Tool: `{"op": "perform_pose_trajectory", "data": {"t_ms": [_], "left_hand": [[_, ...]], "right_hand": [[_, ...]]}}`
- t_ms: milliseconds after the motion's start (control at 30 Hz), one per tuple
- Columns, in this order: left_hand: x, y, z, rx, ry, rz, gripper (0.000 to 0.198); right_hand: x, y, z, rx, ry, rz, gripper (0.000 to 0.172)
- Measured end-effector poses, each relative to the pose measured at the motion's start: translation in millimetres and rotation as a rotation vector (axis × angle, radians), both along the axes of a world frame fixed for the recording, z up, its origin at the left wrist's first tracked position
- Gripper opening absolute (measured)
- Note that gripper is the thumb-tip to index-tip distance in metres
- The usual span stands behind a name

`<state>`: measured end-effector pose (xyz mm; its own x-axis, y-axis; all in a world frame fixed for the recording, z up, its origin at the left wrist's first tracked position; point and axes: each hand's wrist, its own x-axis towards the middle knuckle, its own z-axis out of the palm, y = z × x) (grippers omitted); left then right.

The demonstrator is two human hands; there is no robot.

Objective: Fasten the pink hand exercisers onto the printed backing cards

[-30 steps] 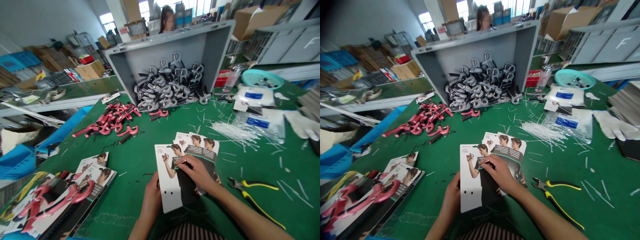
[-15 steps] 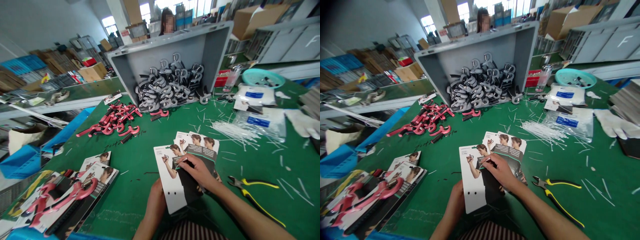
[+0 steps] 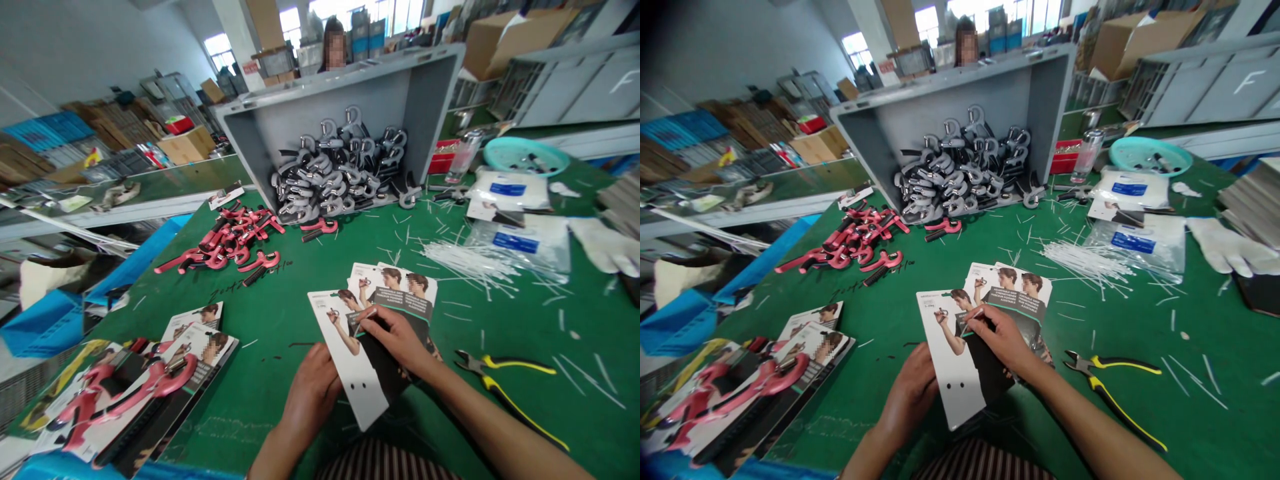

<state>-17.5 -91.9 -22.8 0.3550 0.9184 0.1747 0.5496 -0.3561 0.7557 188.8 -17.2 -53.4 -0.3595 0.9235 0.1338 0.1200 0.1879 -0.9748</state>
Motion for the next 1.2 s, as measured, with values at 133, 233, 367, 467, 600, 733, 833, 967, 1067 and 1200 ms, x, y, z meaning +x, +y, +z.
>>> {"op": "perform_pose_trajectory", "data": {"t_ms": [133, 233, 367, 467, 600, 733, 833, 967, 1067, 1200], "left_hand": [[8, 11, -11.9, -0.013, -0.05, 0.057, 0.024], [16, 19, -22.5, -0.13, -0.129, 0.063, 0.021], [25, 30, -29.5, -0.206, -0.135, 0.245, 0.011], [29, 31, -24.3, -0.235, -0.175, 0.287, 0.007], [29, 23, -13.1, -0.179, -0.149, 0.202, 0.019], [29, 27, -11.0, -0.115, 0.005, 0.122, 0.026], [30, 35, -13.0, -0.133, 0.211, 0.081, 0.026], [28, 37, -12.2, -0.142, 0.223, 0.064, 0.015], [25, 32, -8.1, -0.075, 0.109, 0.076, 0.012], [23, 32, -3.0, -0.009, 0.112, 0.079, 0.014]], "right_hand": [[0, 0, -0.1, -0.027, 0.029, -0.02, 0.021], [2, 0, 3.3, -0.024, 0.032, 0.019, 0.022], [5, -1, 7.7, 0.013, -0.009, 0.138, 0.021], [6, -2, 5.2, -0.004, -0.011, 0.128, 0.02], [7, 0, -3.3, -0.061, 0.065, 0.073, 0.021], [7, 1, -5.7, -0.067, 0.067, 0.074, 0.021], [5, 1, -2.4, -0.033, 0.04, 0.087, 0.018], [4, -1, 0.7, -0.025, 0.065, 0.068, 0.016], [5, -2, 1.2, -0.067, 0.094, 0.073, 0.019], [6, -1, 2.5, -0.038, 0.09, 0.111, 0.027]]}}
